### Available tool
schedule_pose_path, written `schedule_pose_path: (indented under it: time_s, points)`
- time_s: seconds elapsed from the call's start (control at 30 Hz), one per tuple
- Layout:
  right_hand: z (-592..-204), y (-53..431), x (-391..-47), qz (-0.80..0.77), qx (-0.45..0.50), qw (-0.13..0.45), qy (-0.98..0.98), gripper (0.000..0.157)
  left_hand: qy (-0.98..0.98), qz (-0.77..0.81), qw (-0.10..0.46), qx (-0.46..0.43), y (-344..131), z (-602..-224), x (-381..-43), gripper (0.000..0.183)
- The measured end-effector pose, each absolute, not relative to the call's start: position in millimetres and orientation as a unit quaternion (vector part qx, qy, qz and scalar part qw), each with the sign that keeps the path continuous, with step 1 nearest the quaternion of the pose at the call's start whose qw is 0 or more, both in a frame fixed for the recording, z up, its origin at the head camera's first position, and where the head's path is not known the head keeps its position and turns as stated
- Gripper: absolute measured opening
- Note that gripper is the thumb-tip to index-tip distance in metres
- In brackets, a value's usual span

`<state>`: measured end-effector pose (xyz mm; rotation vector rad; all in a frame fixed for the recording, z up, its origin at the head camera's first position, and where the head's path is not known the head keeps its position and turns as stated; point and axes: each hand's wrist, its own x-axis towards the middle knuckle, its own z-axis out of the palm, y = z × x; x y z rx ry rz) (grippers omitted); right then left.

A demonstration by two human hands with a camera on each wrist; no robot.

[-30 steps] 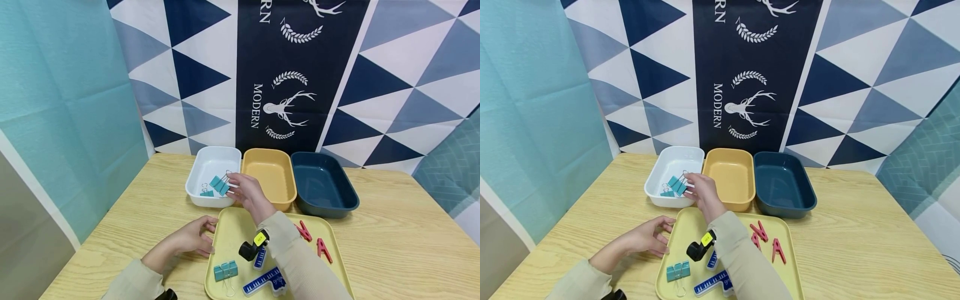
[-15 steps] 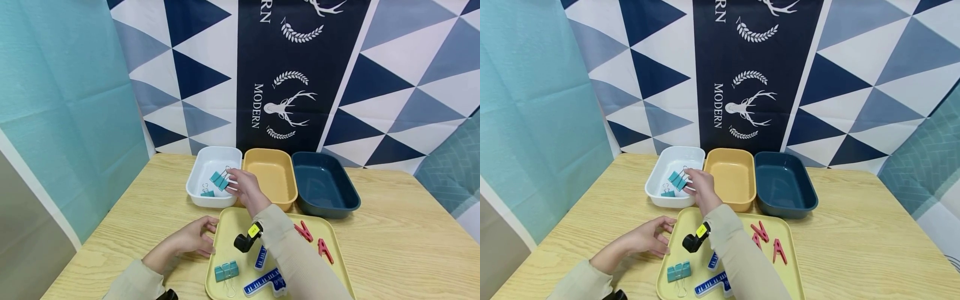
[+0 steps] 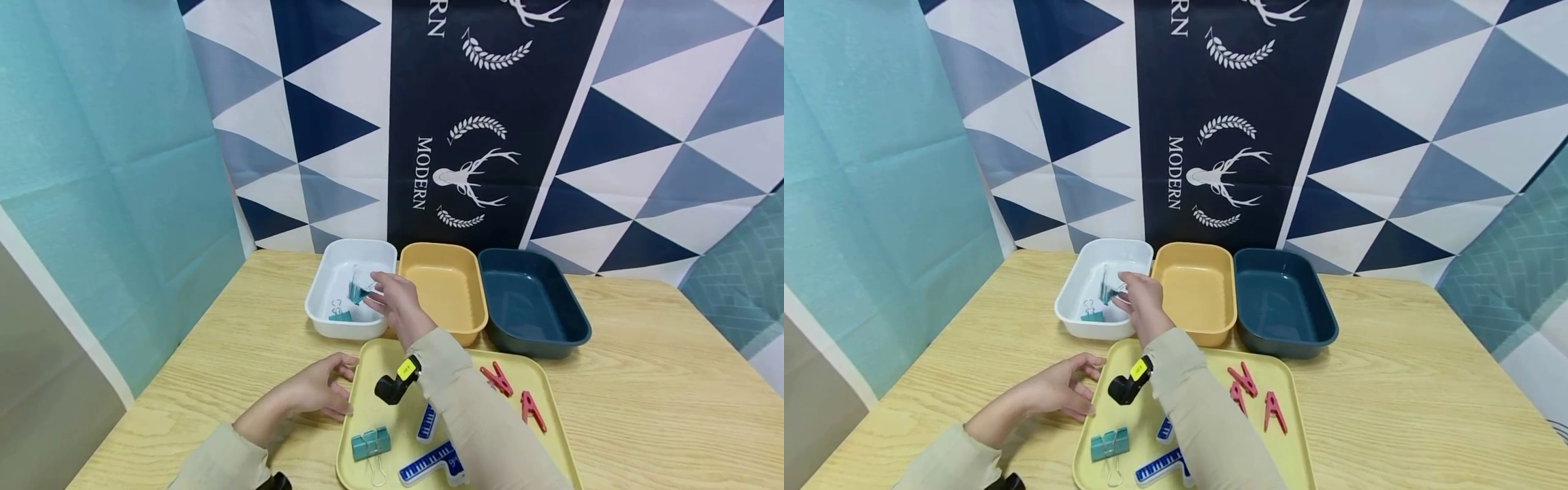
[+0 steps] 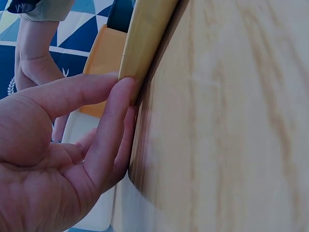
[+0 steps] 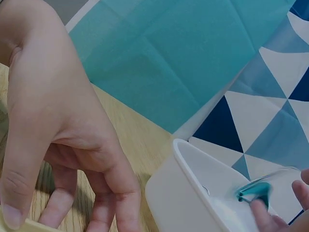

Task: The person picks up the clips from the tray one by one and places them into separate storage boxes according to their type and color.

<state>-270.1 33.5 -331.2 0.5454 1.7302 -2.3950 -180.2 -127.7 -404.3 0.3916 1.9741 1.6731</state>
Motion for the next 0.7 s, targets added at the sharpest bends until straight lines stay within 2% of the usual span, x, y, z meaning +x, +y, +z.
schedule_pose_path:
  time_s: [0.4,0.7]
  points:
    - [-336,40,-265,-0.806,0.171,0.079,0.561,0.039,0.727,0.618,0.263,0.142,-126,-405,-181,0.073]
    - [-335,47,-250,-0.802,0.125,0.106,0.574,0.039,0.733,0.613,0.26,0.141,-128,-403,-180,0.073]
